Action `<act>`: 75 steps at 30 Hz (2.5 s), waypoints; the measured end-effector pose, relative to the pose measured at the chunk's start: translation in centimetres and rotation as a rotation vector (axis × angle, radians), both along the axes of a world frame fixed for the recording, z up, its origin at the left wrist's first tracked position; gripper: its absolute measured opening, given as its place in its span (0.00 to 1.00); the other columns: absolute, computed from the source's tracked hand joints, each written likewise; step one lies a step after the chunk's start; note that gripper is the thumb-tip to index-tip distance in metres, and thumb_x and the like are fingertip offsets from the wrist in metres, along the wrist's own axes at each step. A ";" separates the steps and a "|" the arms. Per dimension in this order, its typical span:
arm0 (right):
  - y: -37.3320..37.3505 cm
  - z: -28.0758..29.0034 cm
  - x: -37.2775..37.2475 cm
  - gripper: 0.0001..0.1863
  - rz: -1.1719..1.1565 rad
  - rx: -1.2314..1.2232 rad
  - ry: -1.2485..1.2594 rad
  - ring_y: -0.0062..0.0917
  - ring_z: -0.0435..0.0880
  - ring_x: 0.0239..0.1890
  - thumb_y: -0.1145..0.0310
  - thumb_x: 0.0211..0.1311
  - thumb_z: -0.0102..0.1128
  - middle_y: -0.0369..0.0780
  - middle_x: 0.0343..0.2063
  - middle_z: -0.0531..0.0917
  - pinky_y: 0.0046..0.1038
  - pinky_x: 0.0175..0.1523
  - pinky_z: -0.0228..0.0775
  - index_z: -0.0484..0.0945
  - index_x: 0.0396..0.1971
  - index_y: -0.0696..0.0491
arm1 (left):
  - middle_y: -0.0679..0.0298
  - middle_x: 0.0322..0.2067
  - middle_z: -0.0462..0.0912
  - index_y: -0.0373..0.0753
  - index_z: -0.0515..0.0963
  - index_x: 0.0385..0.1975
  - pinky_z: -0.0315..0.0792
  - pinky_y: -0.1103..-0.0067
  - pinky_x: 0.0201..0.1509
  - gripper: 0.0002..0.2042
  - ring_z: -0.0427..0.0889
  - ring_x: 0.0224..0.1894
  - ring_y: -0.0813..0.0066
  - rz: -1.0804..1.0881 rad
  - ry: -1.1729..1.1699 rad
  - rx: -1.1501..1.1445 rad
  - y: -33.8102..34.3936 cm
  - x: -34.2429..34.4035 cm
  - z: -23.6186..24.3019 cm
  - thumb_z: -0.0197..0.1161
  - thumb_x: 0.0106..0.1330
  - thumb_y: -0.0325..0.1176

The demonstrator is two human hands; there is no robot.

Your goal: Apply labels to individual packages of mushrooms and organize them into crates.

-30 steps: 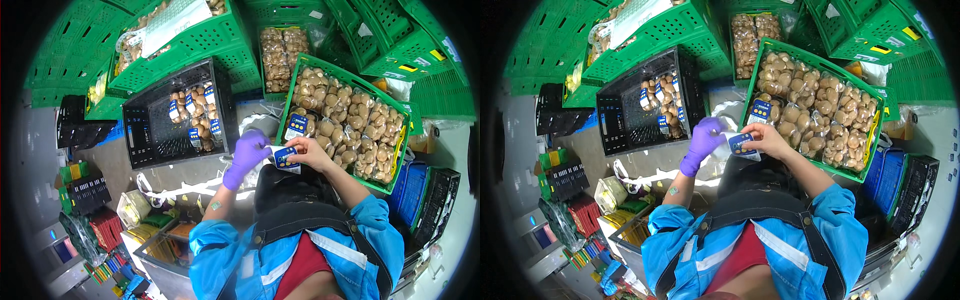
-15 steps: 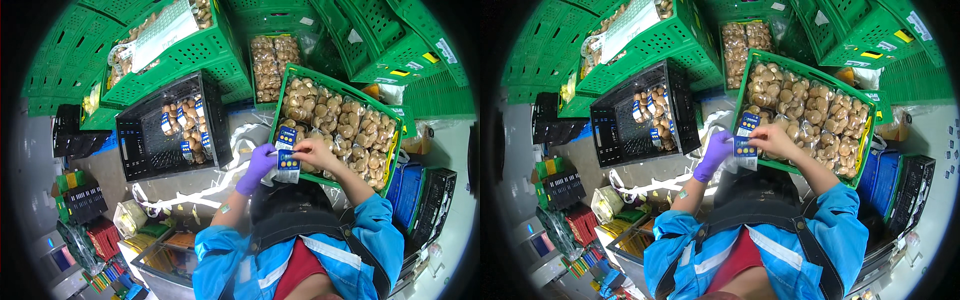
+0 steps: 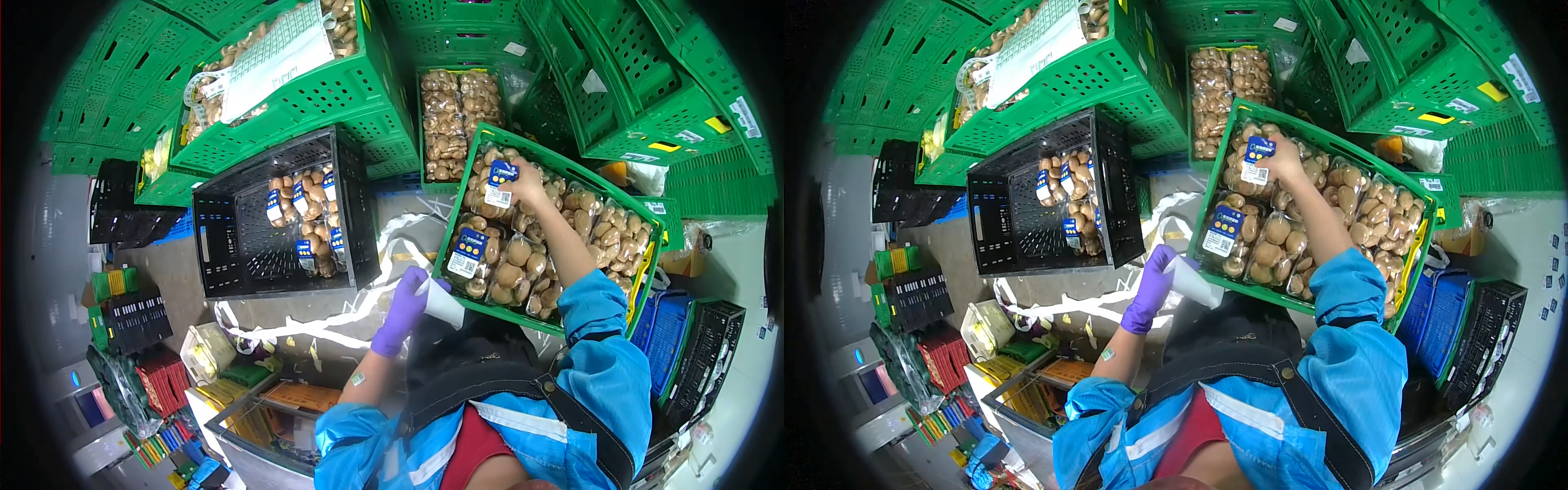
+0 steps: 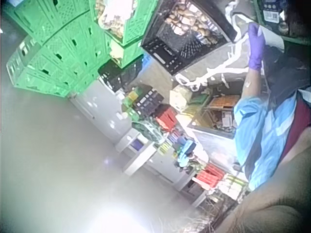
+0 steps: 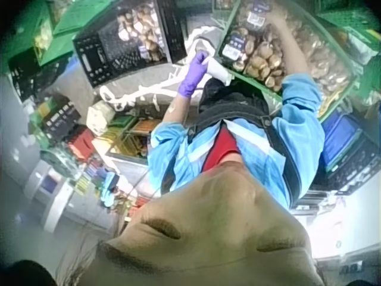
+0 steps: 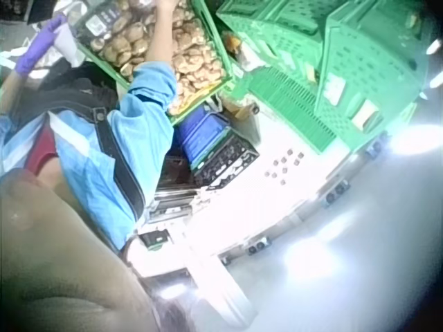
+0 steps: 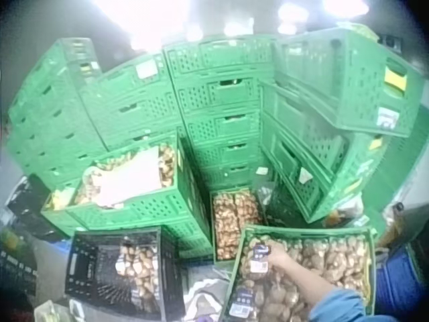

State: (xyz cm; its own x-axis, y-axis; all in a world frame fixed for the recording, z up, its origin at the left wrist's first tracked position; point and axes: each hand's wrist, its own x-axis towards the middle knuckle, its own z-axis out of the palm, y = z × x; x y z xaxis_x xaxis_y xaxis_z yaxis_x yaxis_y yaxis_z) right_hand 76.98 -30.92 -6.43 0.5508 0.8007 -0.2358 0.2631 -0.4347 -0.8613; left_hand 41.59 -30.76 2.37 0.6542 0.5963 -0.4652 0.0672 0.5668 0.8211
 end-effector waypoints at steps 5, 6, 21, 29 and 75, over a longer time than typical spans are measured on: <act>-0.1 5.2 -3.1 0.38 0.084 -0.103 -0.496 0.47 0.76 0.40 0.65 0.28 0.74 0.50 0.45 0.66 0.40 0.46 0.71 0.67 0.47 0.52 | 0.57 0.39 0.79 0.36 0.71 0.46 0.73 0.75 0.47 0.16 0.78 0.44 0.68 -0.032 -0.058 -0.039 0.6 0.3 2.1 0.47 0.57 0.19; -0.8 4.0 -2.5 0.38 0.076 -0.105 -0.501 0.47 0.76 0.40 0.65 0.28 0.74 0.50 0.45 0.66 0.40 0.46 0.71 0.67 0.47 0.52 | 0.57 0.40 0.79 0.35 0.73 0.45 0.72 0.74 0.49 0.17 0.78 0.44 0.68 -0.147 -0.069 -0.027 1.0 0.3 1.8 0.48 0.55 0.21; -7.9 14.6 -16.2 0.15 0.519 0.026 0.354 0.17 0.77 0.30 0.68 0.45 0.69 0.35 0.26 0.80 0.21 0.36 0.69 0.77 0.33 0.56 | 0.56 0.36 0.76 0.26 0.70 0.44 0.71 0.80 0.39 0.20 0.75 0.37 0.76 -0.043 0.285 0.331 2.4 -0.1 -0.3 0.61 0.54 0.32; -11.9 12.5 -13.8 0.04 0.346 0.412 -0.012 0.25 0.79 0.28 0.72 0.49 0.62 0.38 0.23 0.80 0.23 0.35 0.69 0.79 0.25 0.56 | 0.63 0.30 0.80 0.30 0.75 0.41 0.71 0.84 0.33 0.14 0.77 0.28 0.80 -0.121 0.262 0.092 -0.9 1.2 0.7 0.59 0.54 0.28; -9.8 14.3 -36.7 0.52 1.374 0.165 0.660 0.31 0.63 0.56 0.76 0.36 0.69 0.43 0.51 0.64 0.32 0.58 0.53 0.45 0.63 0.54 | 0.60 0.25 0.82 0.32 0.78 0.23 0.72 0.79 0.36 0.07 0.80 0.29 0.76 0.855 0.184 0.542 -13.7 -20.6 9.8 0.56 0.43 0.25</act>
